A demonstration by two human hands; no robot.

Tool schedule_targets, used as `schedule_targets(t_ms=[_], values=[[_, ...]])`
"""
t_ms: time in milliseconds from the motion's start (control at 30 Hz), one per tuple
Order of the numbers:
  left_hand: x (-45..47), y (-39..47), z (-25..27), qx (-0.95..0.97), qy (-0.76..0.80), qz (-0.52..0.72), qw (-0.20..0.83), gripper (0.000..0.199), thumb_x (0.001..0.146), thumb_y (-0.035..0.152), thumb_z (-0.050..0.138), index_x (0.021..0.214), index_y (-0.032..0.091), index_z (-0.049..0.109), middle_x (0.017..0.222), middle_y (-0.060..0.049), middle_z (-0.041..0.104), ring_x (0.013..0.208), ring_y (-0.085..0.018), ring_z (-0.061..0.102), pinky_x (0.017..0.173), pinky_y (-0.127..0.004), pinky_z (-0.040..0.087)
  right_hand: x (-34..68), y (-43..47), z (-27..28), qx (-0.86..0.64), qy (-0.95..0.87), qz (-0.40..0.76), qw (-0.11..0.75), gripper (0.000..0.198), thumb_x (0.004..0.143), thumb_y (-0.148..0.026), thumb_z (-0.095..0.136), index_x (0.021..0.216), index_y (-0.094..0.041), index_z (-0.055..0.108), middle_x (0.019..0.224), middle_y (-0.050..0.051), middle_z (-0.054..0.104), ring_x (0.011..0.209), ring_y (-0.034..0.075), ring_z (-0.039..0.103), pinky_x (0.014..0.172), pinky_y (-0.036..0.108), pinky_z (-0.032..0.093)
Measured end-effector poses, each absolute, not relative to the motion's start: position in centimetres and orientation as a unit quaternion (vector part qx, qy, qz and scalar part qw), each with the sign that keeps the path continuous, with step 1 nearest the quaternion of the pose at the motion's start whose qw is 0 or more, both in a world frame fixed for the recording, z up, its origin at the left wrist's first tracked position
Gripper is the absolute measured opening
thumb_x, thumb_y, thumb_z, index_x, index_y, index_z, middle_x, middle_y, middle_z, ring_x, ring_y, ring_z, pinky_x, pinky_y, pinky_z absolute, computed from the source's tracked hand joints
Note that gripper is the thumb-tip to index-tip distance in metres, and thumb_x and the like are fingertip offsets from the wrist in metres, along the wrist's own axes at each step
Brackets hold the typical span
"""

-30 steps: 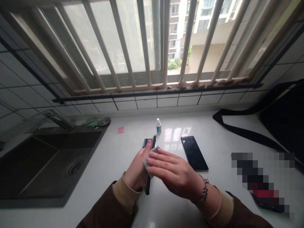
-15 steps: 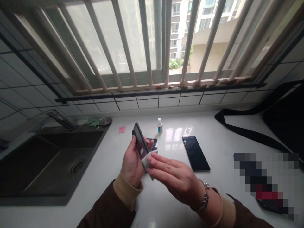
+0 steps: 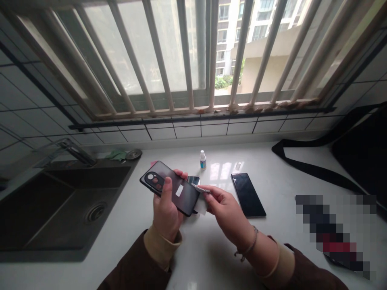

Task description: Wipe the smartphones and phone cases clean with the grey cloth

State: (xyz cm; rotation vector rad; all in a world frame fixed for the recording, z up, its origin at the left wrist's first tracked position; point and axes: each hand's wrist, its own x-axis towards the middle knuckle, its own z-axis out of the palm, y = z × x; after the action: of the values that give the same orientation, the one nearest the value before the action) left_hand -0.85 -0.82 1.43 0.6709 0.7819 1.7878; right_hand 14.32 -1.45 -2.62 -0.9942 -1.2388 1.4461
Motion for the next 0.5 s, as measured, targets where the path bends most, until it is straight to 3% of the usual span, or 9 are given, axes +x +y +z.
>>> schedule_targets(t_ms=[200,333,500], values=[[-0.4,-2.0,1.1,0.376,0.408,0.741,0.378,0.041,0.086,0.053,0.083,0.110,0.022,0.072,0.110,-0.009,0.071,0.108,-0.026,0.071,0.105,-0.037,0.055,13.6,-1.7,-1.9,-0.378,-0.344,0.733,0.449,0.039,0.089,-0.045,0.078,0.121,-0.023,0.080,0.097,0.004,0.079,0.079,0.015,0.070,0.071,0.026,0.059],[-0.8,-1.9,0.7,0.355,0.414,0.740,0.393,0.041,0.085,0.048,0.085,0.112,0.023,0.068,0.113,-0.008,0.071,0.114,-0.026,0.070,0.104,-0.032,0.054,13.4,-1.9,-1.6,-0.350,-0.311,0.774,0.425,0.038,0.083,-0.043,0.086,0.114,-0.021,0.081,0.101,0.005,0.080,0.081,0.014,0.069,0.072,0.023,0.056],[-1.1,-0.5,0.8,0.277,0.366,0.781,0.423,0.052,0.090,0.060,0.076,0.127,0.025,0.065,0.106,-0.005,0.071,0.102,-0.021,0.072,0.098,-0.034,0.058,13.7,-2.1,-1.5,-0.316,-0.314,0.819,0.362,0.031,0.080,-0.038,0.088,0.102,-0.017,0.083,0.083,0.003,0.076,0.071,0.011,0.066,0.064,0.020,0.052]])
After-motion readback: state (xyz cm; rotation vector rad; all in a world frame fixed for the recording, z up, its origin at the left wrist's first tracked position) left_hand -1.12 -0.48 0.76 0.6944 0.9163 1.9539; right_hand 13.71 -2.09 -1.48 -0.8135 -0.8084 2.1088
